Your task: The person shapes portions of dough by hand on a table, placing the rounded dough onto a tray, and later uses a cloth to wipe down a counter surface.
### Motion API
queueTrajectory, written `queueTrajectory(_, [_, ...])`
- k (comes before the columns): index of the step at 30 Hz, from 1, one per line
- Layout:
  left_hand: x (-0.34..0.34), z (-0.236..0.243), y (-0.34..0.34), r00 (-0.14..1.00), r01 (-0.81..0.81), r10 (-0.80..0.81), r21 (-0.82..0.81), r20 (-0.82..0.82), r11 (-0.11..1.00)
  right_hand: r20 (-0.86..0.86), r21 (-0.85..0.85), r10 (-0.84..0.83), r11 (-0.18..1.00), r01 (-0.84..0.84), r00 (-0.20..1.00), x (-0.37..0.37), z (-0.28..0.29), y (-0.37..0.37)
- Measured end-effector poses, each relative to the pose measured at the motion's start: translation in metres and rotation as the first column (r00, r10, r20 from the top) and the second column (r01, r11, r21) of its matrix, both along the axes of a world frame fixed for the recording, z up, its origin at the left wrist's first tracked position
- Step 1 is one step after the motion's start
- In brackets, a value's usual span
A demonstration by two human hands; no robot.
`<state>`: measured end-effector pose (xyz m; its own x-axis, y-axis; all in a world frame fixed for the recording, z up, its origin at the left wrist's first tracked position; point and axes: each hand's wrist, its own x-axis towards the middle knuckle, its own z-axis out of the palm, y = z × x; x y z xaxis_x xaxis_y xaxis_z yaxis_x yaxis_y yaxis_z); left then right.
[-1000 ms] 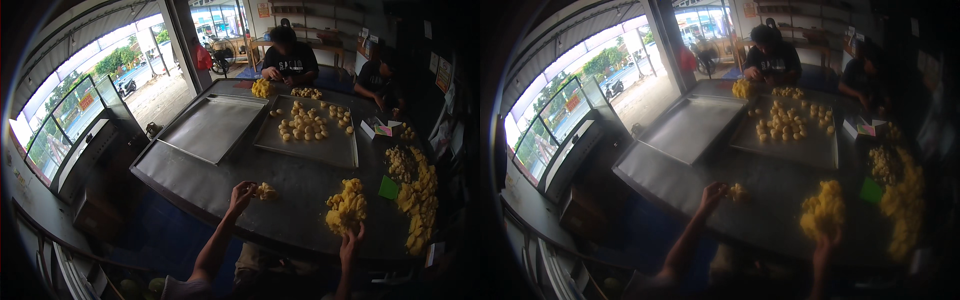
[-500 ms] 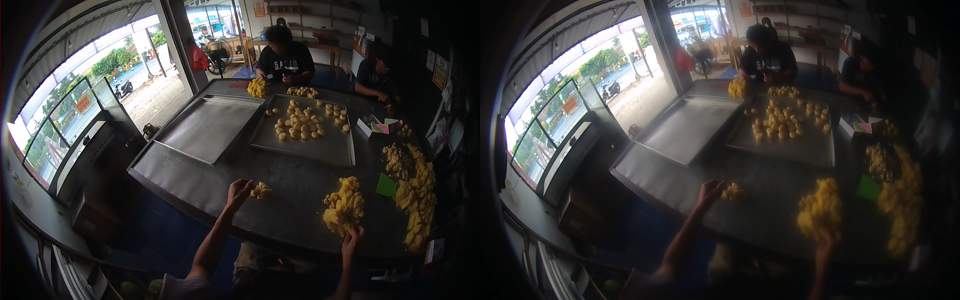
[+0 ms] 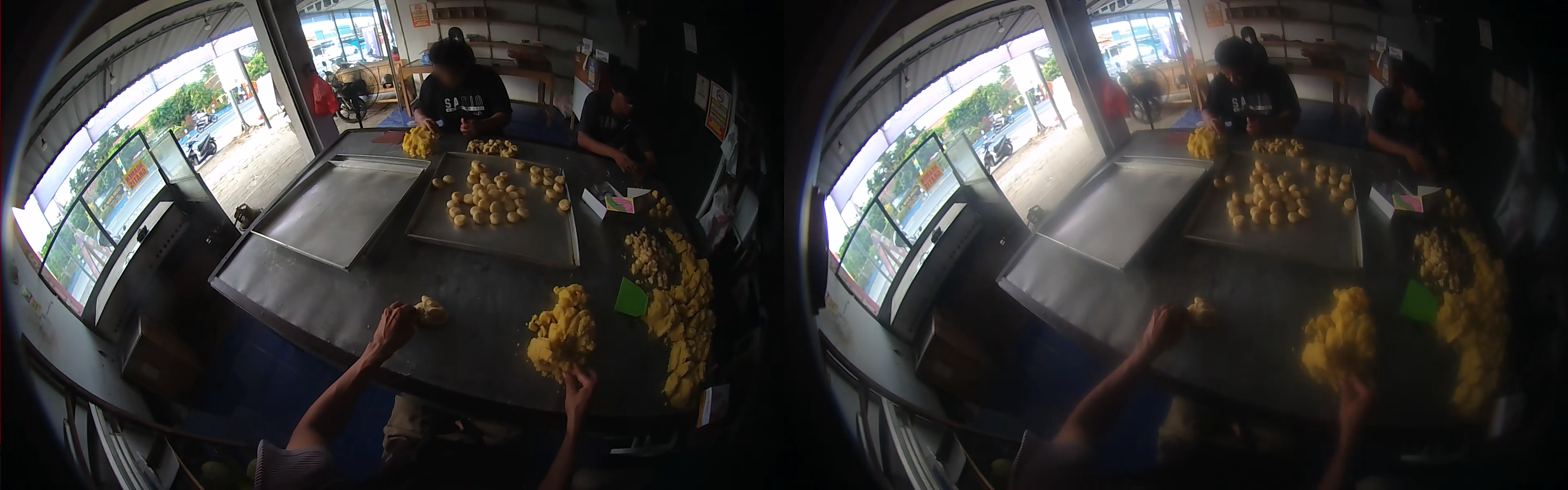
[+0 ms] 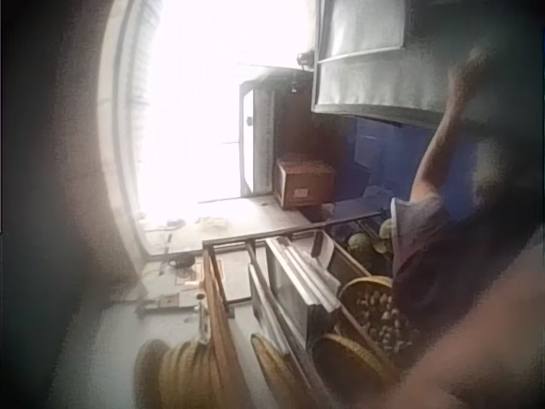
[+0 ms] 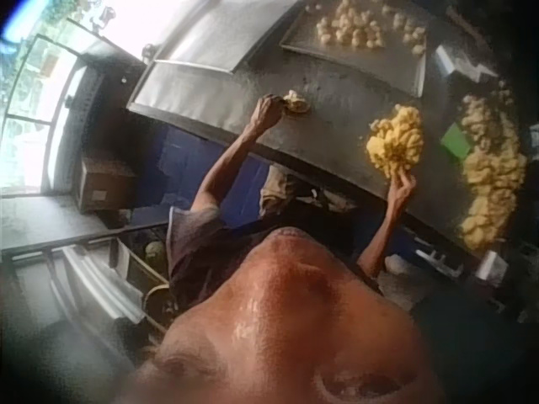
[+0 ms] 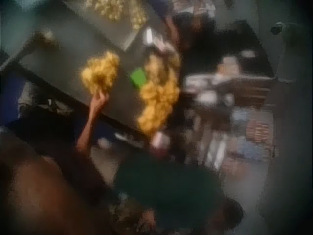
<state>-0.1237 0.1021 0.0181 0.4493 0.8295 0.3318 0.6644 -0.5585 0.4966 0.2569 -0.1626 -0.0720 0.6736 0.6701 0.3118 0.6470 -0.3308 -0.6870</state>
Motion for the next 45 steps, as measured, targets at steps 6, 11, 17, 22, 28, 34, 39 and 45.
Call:
queueTrajectory(6, [-0.010,0.017,-0.036,0.997,-0.071,0.077,-0.223,0.021,0.972,-0.056,-0.041,0.127,0.991,-0.130,0.990,-0.016,0.037,0.006])
queueTrajectory(11, [-0.002,0.011,-0.055,0.989,-0.075,0.051,0.173,0.138,0.982,0.309,-0.156,0.055,0.988,-0.007,0.950,-0.010,0.059,-0.003])
queueTrajectory(17, [0.049,-0.021,-0.073,0.962,0.271,-0.273,-0.131,-0.001,0.954,0.312,-0.096,-0.014,0.994,0.046,0.950,-0.011,0.039,0.000])
queueTrajectory(22, [0.080,-0.003,-0.080,0.934,0.296,-0.284,0.027,-0.216,0.955,0.272,-0.213,0.062,0.977,-0.003,0.960,-0.019,0.034,-0.009])
queueTrajectory(28, [0.118,-0.038,-0.021,0.952,0.265,-0.167,0.413,-0.258,0.872,0.155,-0.137,-0.054,0.988,0.076,0.986,-0.023,0.049,-0.001])
queueTrajectory(34, [0.125,-0.048,-0.008,0.937,0.346,-0.308,0.350,-0.163,0.870,0.149,-0.374,0.075,0.927,-0.014,0.986,-0.022,0.078,-0.001])
queueTrajectory(39, [0.131,-0.048,-0.005,0.873,0.481,-0.464,0.403,-0.147,0.778,0.362,-0.205,0.047,0.978,0.030,0.931,0.020,0.046,-0.023])
queueTrajectory(45, [0.120,-0.044,-0.008,0.864,0.501,-0.444,0.303,-0.239,0.811,0.210,-0.249,-0.001,0.967,0.054,0.978,-0.004,0.053,-0.017])
